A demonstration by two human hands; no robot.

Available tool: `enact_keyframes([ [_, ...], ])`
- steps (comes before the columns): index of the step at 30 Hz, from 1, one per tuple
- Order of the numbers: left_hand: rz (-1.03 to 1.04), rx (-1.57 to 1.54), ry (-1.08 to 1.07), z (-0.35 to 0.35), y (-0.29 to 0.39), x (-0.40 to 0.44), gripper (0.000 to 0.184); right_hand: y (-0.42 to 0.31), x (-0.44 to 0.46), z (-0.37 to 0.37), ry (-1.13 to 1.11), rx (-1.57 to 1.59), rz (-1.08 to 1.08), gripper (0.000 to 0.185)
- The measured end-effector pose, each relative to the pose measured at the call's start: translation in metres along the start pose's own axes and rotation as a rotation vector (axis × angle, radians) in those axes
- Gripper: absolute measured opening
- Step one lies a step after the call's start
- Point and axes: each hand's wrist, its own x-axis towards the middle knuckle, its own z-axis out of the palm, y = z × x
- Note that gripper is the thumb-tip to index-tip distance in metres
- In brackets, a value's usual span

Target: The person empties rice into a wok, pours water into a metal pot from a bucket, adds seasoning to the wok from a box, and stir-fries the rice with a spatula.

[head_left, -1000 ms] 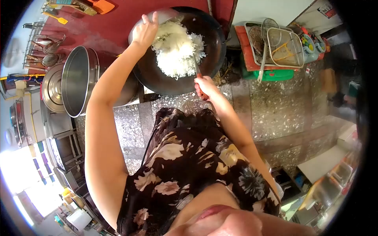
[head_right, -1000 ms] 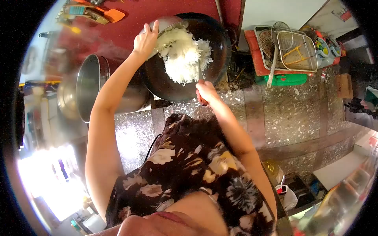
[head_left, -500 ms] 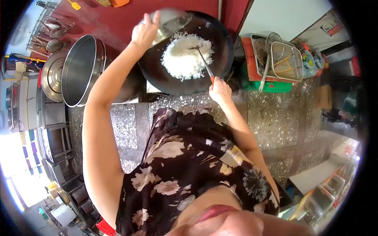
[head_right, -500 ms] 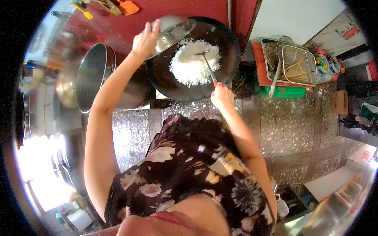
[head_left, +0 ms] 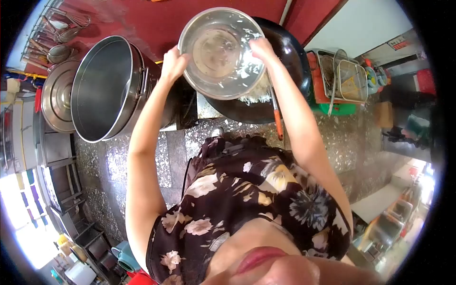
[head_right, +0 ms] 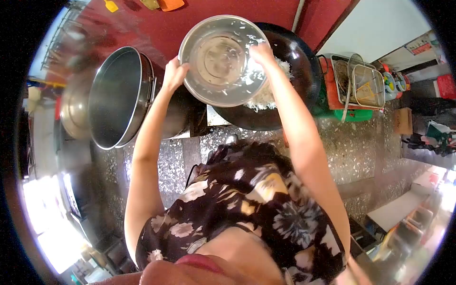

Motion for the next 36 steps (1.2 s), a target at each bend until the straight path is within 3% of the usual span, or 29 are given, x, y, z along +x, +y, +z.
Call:
enact_keyframes([
  [2, -0.009, -0.061, -0.074, -0.006, -0.013, 0.000, 0.041, -0.042, 0.020, 0.003, 0.108, -0.045, -0.062, 0.036],
  [3, -0.009, -0.070, -0.080, -0.007, -0.017, 0.005, 0.041, -0.055, 0.042, 0.018, 0.089, -0.184, -0.248, 0.036],
  [4, 0.045, -0.062, -0.124, -0.005, -0.019, 0.008, 0.041, -0.087, 0.025, 0.024, -0.019, -0.070, -0.252, 0.032],
  [5, 0.096, -0.053, -0.173, -0.005, -0.023, 0.010, 0.042, -0.112, 0.018, 0.051, 0.026, -0.254, -0.331, 0.026],
  [6, 0.107, -0.042, -0.187, -0.008, -0.021, 0.015, 0.041, -0.136, -0.017, 0.060, -0.185, -0.519, -0.558, 0.024],
  [7, 0.133, -0.022, -0.178, -0.013, -0.022, 0.020, 0.044, -0.128, -0.039, 0.090, -0.167, -0.518, -0.594, 0.023],
  [8, 0.165, -0.028, -0.188, -0.021, -0.022, 0.025, 0.047, -0.106, -0.047, 0.117, -0.084, -0.694, -1.014, 0.023],
  [9, 0.196, -0.034, -0.193, -0.031, -0.023, 0.031, 0.051, -0.082, -0.062, 0.129, 0.004, -0.714, -1.107, 0.018],
  [10, 0.231, 0.000, -0.171, -0.035, -0.023, 0.037, 0.058, -0.086, -0.089, 0.111, -0.386, -1.199, -1.255, 0.015],
  [11, 0.198, 0.020, -0.171, -0.039, -0.016, 0.039, 0.061, -0.033, -0.083, 0.111, -0.374, -0.791, -1.441, 0.016],
  [12, 0.245, 0.074, -0.165, -0.037, -0.017, 0.039, 0.060, -0.012, -0.077, 0.098, -0.459, -0.936, -1.407, 0.016],
  [14, 0.294, 0.120, -0.157, -0.030, -0.019, 0.046, 0.059, 0.014, -0.059, 0.073, -0.512, -1.258, -1.101, 0.015],
  [16, 0.332, 0.164, -0.185, -0.017, -0.022, 0.054, 0.057, 0.000, -0.049, 0.038, -0.441, -1.258, -0.983, 0.020],
  [17, 0.337, 0.181, -0.186, -0.016, -0.013, 0.055, 0.055, -0.008, -0.037, 0.032, -0.270, -1.190, -1.118, 0.028],
  [18, 0.349, 0.194, -0.196, -0.013, -0.007, 0.056, 0.054, -0.026, -0.025, 0.021, 0.131, -1.097, -1.540, 0.037],
  [19, 0.360, 0.208, -0.205, -0.010, 0.001, 0.058, 0.054, -0.033, -0.004, 0.013, 0.168, -0.853, -1.659, 0.045],
  [20, 0.387, 0.246, -0.166, -0.007, 0.009, 0.057, 0.054, -0.026, 0.021, 0.003, 0.209, -0.930, -1.595, 0.046],
  [21, 0.416, 0.285, -0.128, -0.007, 0.017, 0.056, 0.054, -0.030, 0.023, -0.018, 0.170, -1.213, -1.436, 0.055],
  [22, 0.353, 0.207, -0.171, -0.015, 0.031, 0.056, 0.054, -0.022, 0.018, -0.035, 0.182, -1.213, -1.320, 0.059],
  [23, 0.423, 0.187, -0.114, -0.017, 0.038, 0.057, 0.054, -0.014, 0.012, -0.049, 0.198, -1.213, -1.209, 0.063],
  [24, 0.423, 0.181, -0.070, -0.015, 0.045, 0.055, 0.054, -0.009, -0.005, -0.048, 0.169, -1.245, -0.978, 0.068],
  [27, 0.358, 0.042, 0.046, 0.011, 0.055, 0.050, 0.052, 0.048, -0.031, 0.025, 0.263, -0.772, -0.687, 0.080],
  [29, 0.297, -0.130, 0.186, 0.037, 0.050, 0.052, 0.048, 0.034, -0.061, 0.051, -0.176, -0.570, -0.424, 0.077],
  [31, 0.252, -0.144, 0.185, 0.050, 0.040, 0.055, 0.047, 0.046, -0.069, 0.067, -0.186, -0.113, -0.471, 0.058],
  [33, 0.212, -0.136, 0.175, 0.052, 0.029, 0.060, 0.045, 0.040, -0.049, 0.032, -0.160, -0.139, -0.551, 0.048],
  [34, 0.159, -0.140, 0.174, 0.052, 0.023, 0.063, 0.044, 0.032, -0.034, 0.017, 0.083, -0.115, -0.718, 0.036],
  [36, 0.116, -0.162, 0.193, 0.054, 0.021, 0.064, 0.040, -0.008, -0.009, -0.022, 0.146, 0.312, -0.662, 0.023],
])
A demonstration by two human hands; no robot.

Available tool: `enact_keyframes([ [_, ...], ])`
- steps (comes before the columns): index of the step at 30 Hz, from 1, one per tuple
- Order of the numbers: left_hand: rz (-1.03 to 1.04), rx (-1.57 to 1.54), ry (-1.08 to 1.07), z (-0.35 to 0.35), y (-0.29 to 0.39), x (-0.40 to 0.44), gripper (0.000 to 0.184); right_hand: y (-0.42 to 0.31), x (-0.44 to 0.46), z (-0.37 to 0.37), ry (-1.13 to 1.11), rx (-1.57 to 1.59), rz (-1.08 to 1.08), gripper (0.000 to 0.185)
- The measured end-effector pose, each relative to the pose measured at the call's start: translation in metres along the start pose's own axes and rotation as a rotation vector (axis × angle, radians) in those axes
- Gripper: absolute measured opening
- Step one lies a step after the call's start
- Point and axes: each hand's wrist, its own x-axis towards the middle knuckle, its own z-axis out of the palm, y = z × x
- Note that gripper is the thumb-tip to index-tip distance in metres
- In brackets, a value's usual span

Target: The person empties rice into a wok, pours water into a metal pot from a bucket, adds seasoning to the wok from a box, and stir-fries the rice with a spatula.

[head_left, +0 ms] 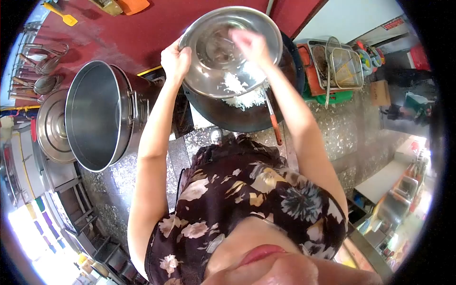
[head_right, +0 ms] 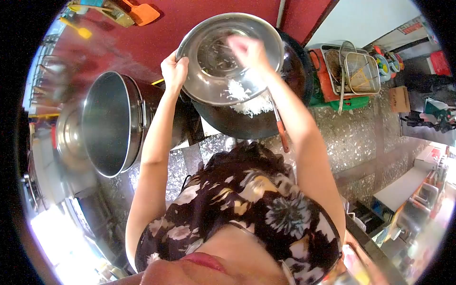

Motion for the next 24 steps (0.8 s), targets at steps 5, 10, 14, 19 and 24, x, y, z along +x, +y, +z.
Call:
enact_keyframes([
  [5, -0.070, -0.167, -0.012, -0.006, 0.024, -0.005, 0.036, 0.011, 0.026, 0.000, -0.228, 0.694, 0.386, 0.027],
  [10, -0.082, -0.405, -0.002, 0.001, 0.020, -0.008, 0.007, 0.047, -0.012, 0.015, -0.657, 0.250, 0.567, 0.027],
  [14, -0.051, -0.319, -0.059, 0.003, 0.013, -0.009, 0.038, -0.012, 0.049, 0.004, -0.259, 0.703, 0.206, 0.028],
  [19, 0.043, -0.358, 0.013, 0.002, 0.032, -0.005, 0.040, 0.038, -0.001, 0.039, -0.757, 0.092, 0.308, 0.022],
  [24, 0.264, -0.191, 0.015, -0.003, 0.031, -0.004, 0.044, 0.008, 0.023, -0.004, -0.354, 0.051, 0.031, 0.024],
])
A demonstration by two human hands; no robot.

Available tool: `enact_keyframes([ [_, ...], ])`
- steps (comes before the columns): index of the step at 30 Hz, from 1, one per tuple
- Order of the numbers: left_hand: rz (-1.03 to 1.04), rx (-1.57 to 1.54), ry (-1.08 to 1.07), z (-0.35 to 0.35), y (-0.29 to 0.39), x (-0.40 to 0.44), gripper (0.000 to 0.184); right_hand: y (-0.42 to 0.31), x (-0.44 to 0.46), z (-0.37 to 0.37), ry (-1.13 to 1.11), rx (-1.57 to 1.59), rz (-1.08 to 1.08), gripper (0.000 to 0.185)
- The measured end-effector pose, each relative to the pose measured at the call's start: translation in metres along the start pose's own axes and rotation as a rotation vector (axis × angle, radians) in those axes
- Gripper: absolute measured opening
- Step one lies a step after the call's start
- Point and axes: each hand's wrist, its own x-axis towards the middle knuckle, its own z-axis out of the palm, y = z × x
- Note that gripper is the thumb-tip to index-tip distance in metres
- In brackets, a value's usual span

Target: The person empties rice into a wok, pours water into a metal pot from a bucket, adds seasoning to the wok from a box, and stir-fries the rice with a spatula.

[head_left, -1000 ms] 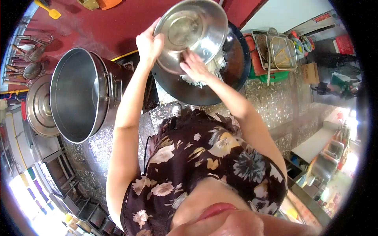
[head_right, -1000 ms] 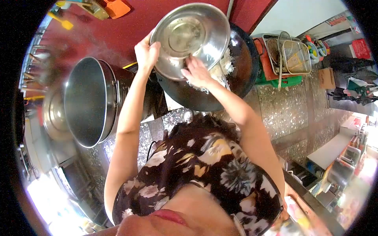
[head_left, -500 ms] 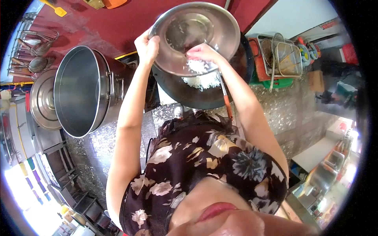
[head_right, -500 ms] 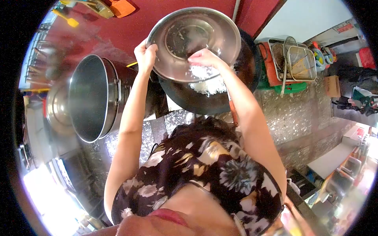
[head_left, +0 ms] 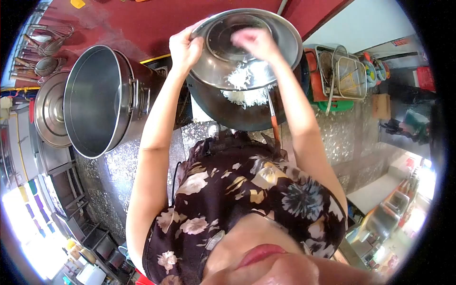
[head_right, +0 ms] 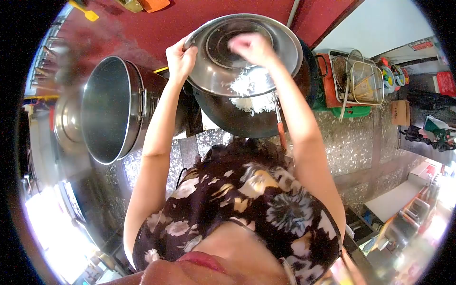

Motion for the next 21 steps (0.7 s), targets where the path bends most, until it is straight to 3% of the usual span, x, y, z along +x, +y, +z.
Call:
enact_keyframes([
  [1, 0.063, 0.028, -0.020, 0.000, -0.002, 0.000, 0.045, -0.030, 0.002, -0.015, 0.221, -0.166, 0.020, 0.020],
  [2, 0.087, 0.060, -0.008, 0.001, 0.003, 0.000, 0.039, -0.022, 0.006, -0.018, 0.355, -0.226, -0.140, 0.018],
  [3, -0.044, 0.038, -0.008, 0.002, 0.007, -0.001, 0.040, -0.013, 0.010, -0.023, 0.490, -0.288, -0.306, 0.016],
  [6, -0.064, -0.080, 0.096, 0.004, 0.016, 0.003, 0.041, 0.037, -0.021, 0.003, 0.488, -0.265, -0.106, 0.014],
  [7, -0.065, -0.142, 0.117, 0.004, 0.016, 0.003, 0.040, 0.049, -0.026, 0.020, 0.498, -0.212, -0.166, 0.015],
  [9, -0.075, -0.198, 0.128, 0.004, 0.013, -0.001, 0.040, 0.055, -0.035, 0.058, 0.322, 0.064, 0.175, 0.016],
  [11, -0.032, -0.161, 0.140, 0.007, 0.006, -0.001, 0.042, 0.025, -0.028, 0.059, -0.049, 0.145, 0.340, 0.018],
  [13, -0.028, -0.161, 0.157, 0.009, 0.005, 0.000, 0.039, 0.016, -0.014, 0.055, 0.133, 0.167, 0.046, 0.019],
  [15, 0.077, -0.179, 0.123, 0.011, 0.005, -0.002, 0.040, -0.027, 0.008, 0.035, 0.147, 0.213, 0.022, 0.019],
  [16, 0.158, -0.161, 0.099, 0.013, 0.006, -0.002, 0.043, -0.044, 0.020, 0.036, 0.253, 0.280, -0.175, 0.019],
  [17, 0.152, -0.162, 0.091, 0.014, 0.008, -0.003, 0.043, -0.027, 0.027, 0.039, 0.171, 0.307, -0.136, 0.022],
  [19, 0.188, -0.197, 0.130, 0.014, 0.013, 0.004, 0.041, -0.005, 0.009, 0.047, -0.049, -0.062, 0.097, 0.025],
  [21, 0.207, -0.173, 0.134, 0.004, 0.014, 0.010, 0.043, 0.020, -0.005, 0.039, -0.147, -0.078, 0.197, 0.024],
])
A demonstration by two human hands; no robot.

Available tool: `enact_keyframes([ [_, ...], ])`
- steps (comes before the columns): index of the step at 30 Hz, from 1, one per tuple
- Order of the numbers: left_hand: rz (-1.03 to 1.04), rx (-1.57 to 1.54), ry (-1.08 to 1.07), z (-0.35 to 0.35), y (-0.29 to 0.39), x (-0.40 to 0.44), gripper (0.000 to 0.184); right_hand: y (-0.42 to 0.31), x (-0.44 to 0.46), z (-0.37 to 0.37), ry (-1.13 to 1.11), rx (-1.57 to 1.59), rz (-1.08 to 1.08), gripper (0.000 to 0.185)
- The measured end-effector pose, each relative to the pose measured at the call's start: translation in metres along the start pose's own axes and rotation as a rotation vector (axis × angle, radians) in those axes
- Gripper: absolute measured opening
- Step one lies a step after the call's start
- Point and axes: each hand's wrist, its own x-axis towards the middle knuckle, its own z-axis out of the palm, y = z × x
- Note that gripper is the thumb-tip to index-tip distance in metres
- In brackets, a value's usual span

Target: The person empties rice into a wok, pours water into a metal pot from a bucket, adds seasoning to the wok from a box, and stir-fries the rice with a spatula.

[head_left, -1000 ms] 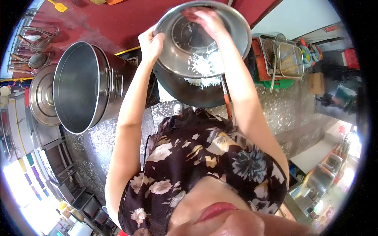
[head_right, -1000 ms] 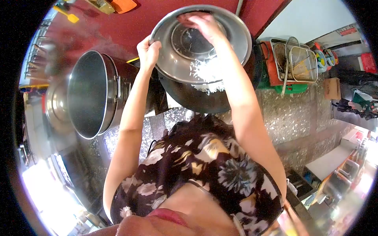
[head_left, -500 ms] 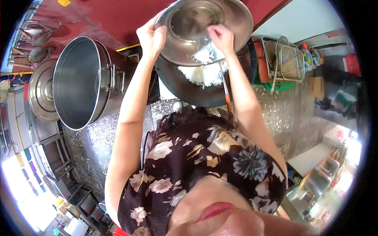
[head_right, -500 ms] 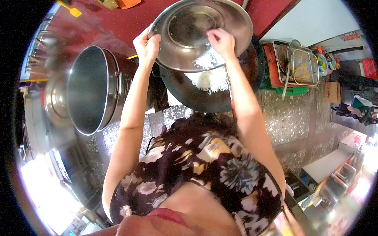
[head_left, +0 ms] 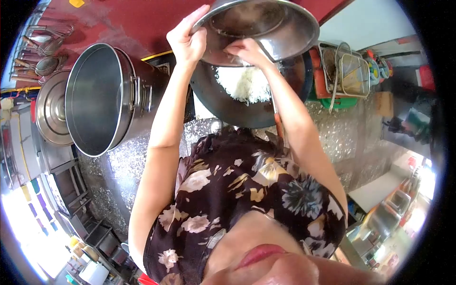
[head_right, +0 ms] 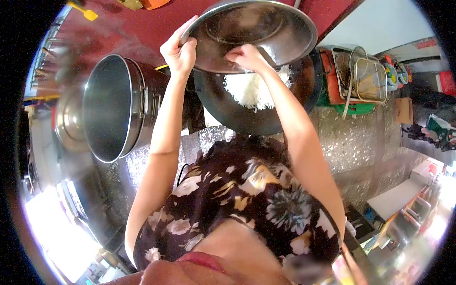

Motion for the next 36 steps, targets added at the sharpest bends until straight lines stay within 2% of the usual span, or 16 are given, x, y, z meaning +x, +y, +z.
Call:
enact_keyframes([
  [2, 0.097, 0.102, 0.018, -0.005, -0.005, -0.005, 0.044, 0.029, -0.007, -0.009, 0.079, 0.279, -0.008, 0.021],
  [5, 0.105, 0.047, 0.066, 0.002, 0.010, -0.008, 0.044, 0.021, -0.011, -0.024, 0.544, 0.299, -0.237, 0.021],
  [8, 0.160, 0.053, 0.110, 0.013, 0.011, -0.006, 0.045, 0.035, -0.004, 0.006, 0.377, 0.051, 0.069, 0.024],
  [9, 0.208, 0.067, 0.129, 0.015, 0.009, -0.004, 0.045, 0.019, -0.010, 0.014, 0.530, -0.097, -0.264, 0.020],
  [12, 0.306, 0.125, 0.167, 0.017, -0.001, 0.004, 0.045, 0.031, -0.047, 0.028, 0.200, -0.015, -0.152, 0.018],
  [16, 0.343, 0.160, 0.178, 0.017, -0.002, 0.010, 0.045, 0.030, -0.062, 0.016, 0.078, 0.121, -0.029, 0.019],
  [18, 0.319, 0.176, 0.141, 0.016, 0.005, 0.007, 0.045, 0.013, -0.040, -0.014, 0.513, 0.027, -0.240, 0.019],
  [20, 0.346, 0.199, 0.162, 0.024, 0.011, 0.004, 0.045, -0.014, -0.017, -0.036, 0.655, -0.018, -0.232, 0.021],
  [21, 0.339, 0.201, 0.164, 0.029, 0.015, 0.002, 0.045, -0.009, -0.005, -0.032, 0.611, 0.092, -0.205, 0.023],
  [22, 0.329, 0.202, 0.166, 0.033, 0.017, 0.000, 0.045, -0.013, -0.010, -0.022, 0.440, 0.102, 0.060, 0.025],
  [24, 0.320, 0.176, 0.186, 0.036, 0.011, 0.002, 0.043, 0.007, -0.034, 0.011, 0.339, 0.017, -0.116, 0.026],
  [26, 0.382, 0.230, 0.224, 0.030, -0.010, 0.005, 0.040, 0.037, -0.063, 0.022, -0.014, 0.020, 0.268, 0.028],
  [28, 0.234, 0.159, 0.220, 0.017, -0.009, -0.001, 0.044, 0.068, -0.086, 0.026, 0.266, 0.195, 0.475, 0.033],
  [32, 0.160, 0.150, 0.212, -0.003, 0.005, -0.007, 0.042, 0.048, -0.061, -0.041, 0.961, 0.321, 0.193, 0.050],
  [34, 0.121, 0.168, 0.175, -0.010, 0.011, -0.008, 0.041, 0.025, -0.045, -0.069, 1.186, 0.393, 0.074, 0.051],
  [36, 0.083, 0.083, 0.159, -0.016, 0.006, -0.010, 0.041, -0.016, -0.051, -0.070, 1.171, 0.560, 0.004, 0.052],
])
